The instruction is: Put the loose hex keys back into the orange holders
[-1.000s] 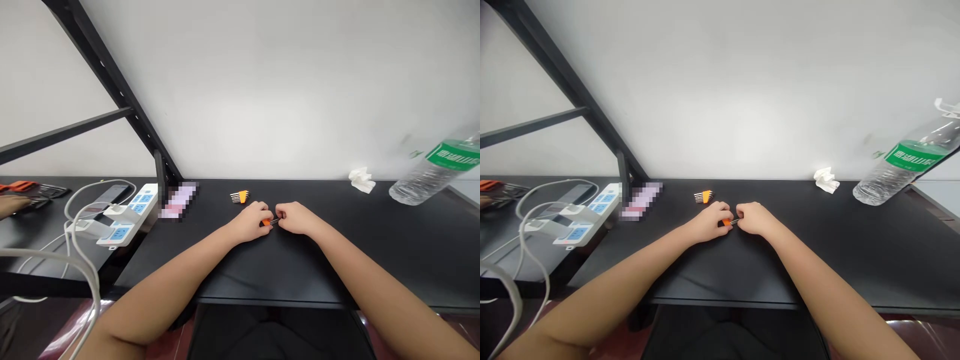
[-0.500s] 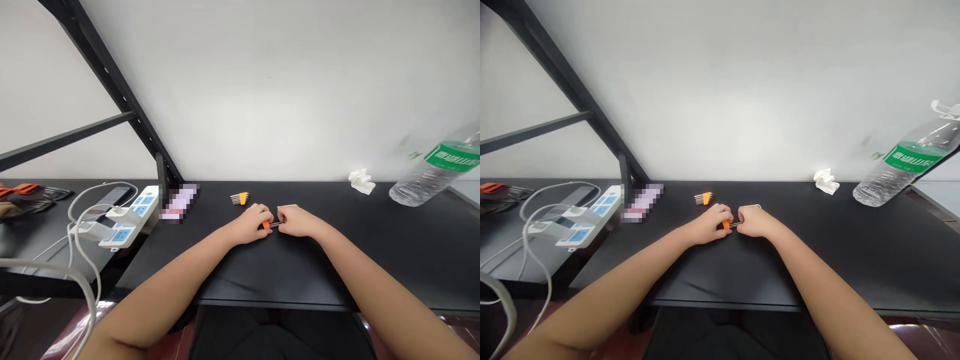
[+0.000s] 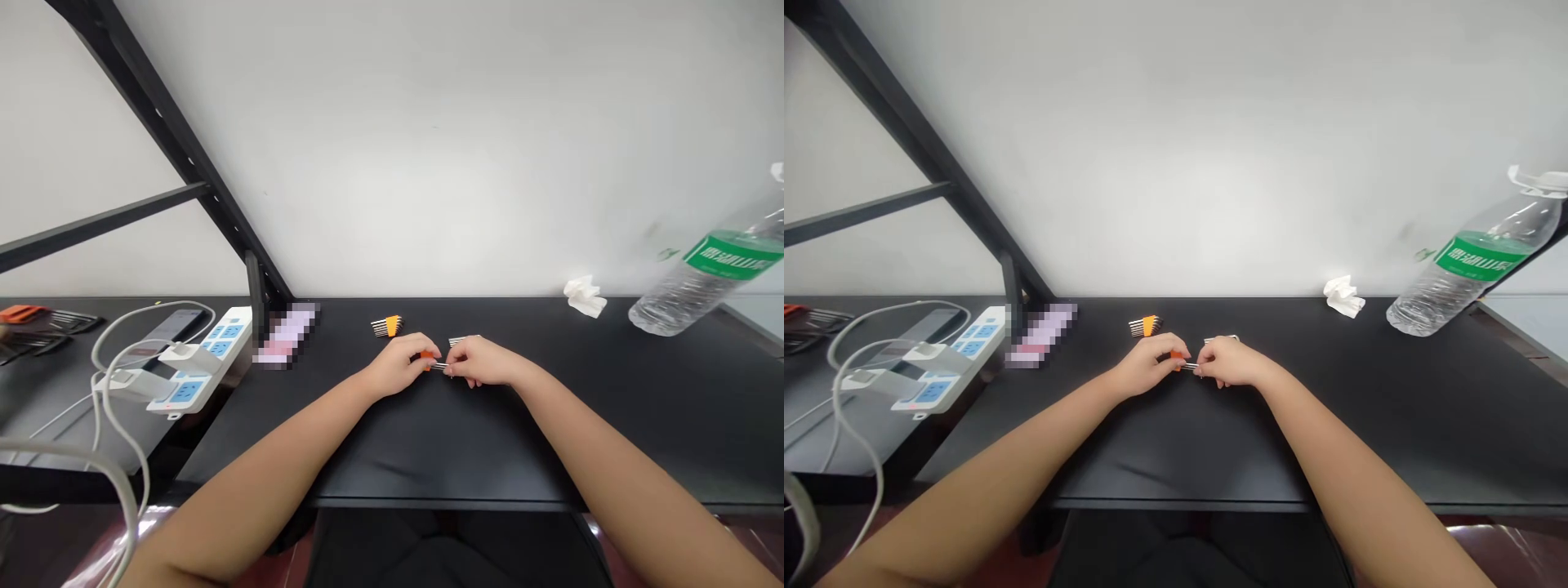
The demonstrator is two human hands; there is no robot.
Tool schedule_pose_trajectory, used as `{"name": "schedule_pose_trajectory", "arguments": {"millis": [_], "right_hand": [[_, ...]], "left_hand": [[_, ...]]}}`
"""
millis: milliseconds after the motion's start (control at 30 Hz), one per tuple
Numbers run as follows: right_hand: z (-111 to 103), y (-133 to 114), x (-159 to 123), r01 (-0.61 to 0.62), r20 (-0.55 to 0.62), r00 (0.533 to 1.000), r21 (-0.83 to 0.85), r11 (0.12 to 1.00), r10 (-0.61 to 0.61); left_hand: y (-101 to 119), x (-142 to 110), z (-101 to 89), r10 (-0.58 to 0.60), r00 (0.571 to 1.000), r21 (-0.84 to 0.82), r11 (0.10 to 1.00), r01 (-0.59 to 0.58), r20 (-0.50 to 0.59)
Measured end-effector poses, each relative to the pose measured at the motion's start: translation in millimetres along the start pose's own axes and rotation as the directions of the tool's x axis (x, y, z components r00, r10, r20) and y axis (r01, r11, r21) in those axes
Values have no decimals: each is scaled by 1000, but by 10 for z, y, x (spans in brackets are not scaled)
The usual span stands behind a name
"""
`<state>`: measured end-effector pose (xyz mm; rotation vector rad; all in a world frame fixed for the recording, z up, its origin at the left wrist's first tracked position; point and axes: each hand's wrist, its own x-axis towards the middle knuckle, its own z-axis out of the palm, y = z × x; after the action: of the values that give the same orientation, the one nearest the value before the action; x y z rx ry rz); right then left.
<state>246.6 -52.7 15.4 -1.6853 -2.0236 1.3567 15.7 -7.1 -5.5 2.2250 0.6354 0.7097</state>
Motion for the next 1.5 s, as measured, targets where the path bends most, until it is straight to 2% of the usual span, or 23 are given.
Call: {"name": "schedule_pose_trajectory", "arguments": {"millis": [133, 200, 400, 500, 633, 900, 1167, 1367, 1500], "right_hand": [[-55, 31, -33, 20, 31, 999, 146, 989, -25], [-111, 41, -68, 7, 45, 999, 162, 987, -15], [-269, 11, -173, -113, 2, 994, -38, 993, 113], [-293, -12, -193, -144, -36, 989, -96, 985, 141], [-305, -17, -201, -185, -101, 980, -127, 975, 173], [-355, 24, -201, -215, -154, 967, -54, 975, 204], [-384, 45, -200, -309, -268, 927, -158, 938, 261], [-402, 130, -163, -311, -395, 901, -304, 901, 178], [-430, 179, -154, -216, -387, 920, -365, 906, 64]], "left_hand": [[-19, -3, -21, -199, 979, -222, 953, 206, 52], [-23, -6, -34, -244, 966, -251, 933, 257, 84], [0, -5, -71, -120, 992, 77, 990, 116, 49], [3, -3, -85, -107, 991, 145, 985, 95, 77], [0, 0, -95, -144, 986, 127, 983, 133, 81], [-15, 3, -104, -155, 983, 129, 981, 141, 99], [-40, 4, -108, -138, 984, 129, 984, 123, 109], [-46, 2, -107, -151, 982, 120, 983, 137, 111], [-41, 0, -109, -145, 983, 128, 983, 131, 111]]}}
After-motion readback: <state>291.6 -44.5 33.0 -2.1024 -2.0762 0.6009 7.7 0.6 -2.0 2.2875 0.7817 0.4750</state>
